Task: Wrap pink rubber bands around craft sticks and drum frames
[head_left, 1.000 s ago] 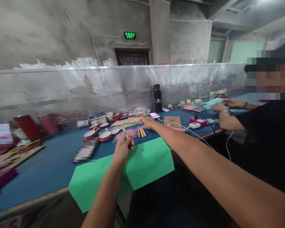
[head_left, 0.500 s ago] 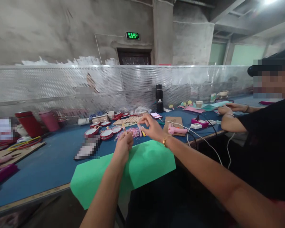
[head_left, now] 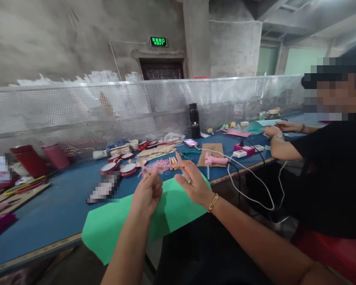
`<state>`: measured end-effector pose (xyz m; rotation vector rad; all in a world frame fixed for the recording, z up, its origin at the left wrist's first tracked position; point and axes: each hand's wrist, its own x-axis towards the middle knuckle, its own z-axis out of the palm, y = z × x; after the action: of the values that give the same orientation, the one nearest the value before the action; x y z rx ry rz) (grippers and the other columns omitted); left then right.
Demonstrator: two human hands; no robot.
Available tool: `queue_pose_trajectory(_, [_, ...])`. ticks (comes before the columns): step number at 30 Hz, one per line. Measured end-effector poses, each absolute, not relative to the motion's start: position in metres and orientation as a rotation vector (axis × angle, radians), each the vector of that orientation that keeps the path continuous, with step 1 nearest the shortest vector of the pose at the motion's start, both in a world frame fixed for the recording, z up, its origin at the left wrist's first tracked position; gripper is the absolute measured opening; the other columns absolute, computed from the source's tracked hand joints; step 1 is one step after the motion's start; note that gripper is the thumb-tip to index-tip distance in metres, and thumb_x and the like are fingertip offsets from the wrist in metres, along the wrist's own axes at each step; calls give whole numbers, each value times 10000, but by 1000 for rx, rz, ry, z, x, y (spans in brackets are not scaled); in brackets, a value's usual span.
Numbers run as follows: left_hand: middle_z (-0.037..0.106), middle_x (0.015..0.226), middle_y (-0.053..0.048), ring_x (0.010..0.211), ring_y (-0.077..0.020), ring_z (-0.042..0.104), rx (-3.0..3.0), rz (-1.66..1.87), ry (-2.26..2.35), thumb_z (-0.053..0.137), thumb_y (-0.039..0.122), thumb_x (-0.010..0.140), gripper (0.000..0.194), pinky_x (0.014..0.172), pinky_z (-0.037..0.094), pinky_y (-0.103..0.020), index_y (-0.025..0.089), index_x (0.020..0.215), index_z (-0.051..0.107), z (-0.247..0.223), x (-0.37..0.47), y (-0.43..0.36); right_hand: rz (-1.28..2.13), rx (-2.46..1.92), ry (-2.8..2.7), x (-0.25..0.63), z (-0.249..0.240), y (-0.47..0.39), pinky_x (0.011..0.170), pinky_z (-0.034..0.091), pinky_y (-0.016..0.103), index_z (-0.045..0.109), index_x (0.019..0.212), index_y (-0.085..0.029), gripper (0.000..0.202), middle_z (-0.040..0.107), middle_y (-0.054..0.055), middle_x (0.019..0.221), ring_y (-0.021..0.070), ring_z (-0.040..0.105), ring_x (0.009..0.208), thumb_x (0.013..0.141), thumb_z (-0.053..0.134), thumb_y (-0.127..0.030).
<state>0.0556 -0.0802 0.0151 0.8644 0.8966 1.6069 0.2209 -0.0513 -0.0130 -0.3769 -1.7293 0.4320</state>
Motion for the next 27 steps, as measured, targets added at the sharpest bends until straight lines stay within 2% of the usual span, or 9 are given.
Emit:
queue_pose_trajectory(2, [262,473,125,349,-27,217,674,1596,719,738,293,866,358,330,134,-156,191,687,445,16,60,-87,559,-334,-1617,222,-19,-67,899,499,367,636,1217,-237,300,683,56,997,187,626,929,1040,420,-349])
queue_pose_trajectory(4, [252,484,113,343,-29,236,540,1574,618,637,249,949,375,320,136,-160,193,664,400,16,64,-94,638,-337,-1589,221,-24,-81,852,510,339,695,1128,-237,316,694,52,959,177,637,898,1044,418,-360])
queue_pose_trajectory(7, [228,490,110,329,-37,251,452,1562,547,540,220,1007,269,310,137,-166,183,744,496,14,70,-102,761,-361,-1477,214,-31,-92,763,527,300,694,1111,-226,280,698,36,891,160,655,809,1022,480,-381])
queue_pose_trajectory(10, [228,489,111,321,-38,259,433,1559,526,505,219,1025,191,306,132,-162,178,852,575,11,71,-105,827,-393,-1408,210,-33,-93,726,536,285,673,1053,-214,238,709,36,883,163,676,808,1003,513,-383])
queue_pose_trajectory(14, [245,485,106,320,-36,272,417,1561,537,462,230,1043,253,307,133,-161,174,818,565,8,72,-106,855,-406,-1375,209,-33,-89,714,546,285,661,1006,-215,212,722,39,889,167,692,810,992,528,-379])
queue_pose_trajectory(17, [245,486,110,325,-34,264,433,1550,556,505,240,1027,265,311,139,-161,176,772,536,6,73,-106,858,-414,-1400,209,-34,-88,741,549,295,672,1014,-218,219,730,39,893,168,693,814,992,529,-382])
queue_pose_trajectory(22, [251,490,129,340,-26,225,520,1583,632,708,258,910,170,318,145,-151,171,835,583,1,76,-104,851,-430,-1449,210,-35,-87,795,566,307,680,1052,-230,194,730,35,938,173,703,865,970,569,-365])
queue_pose_trajectory(27, [253,492,145,366,-23,190,648,1686,686,889,329,711,363,324,166,-146,165,870,606,-5,81,-103,885,-375,-1451,211,-31,-90,803,587,290,685,1035,-223,183,736,40,981,162,720,874,969,570,-349])
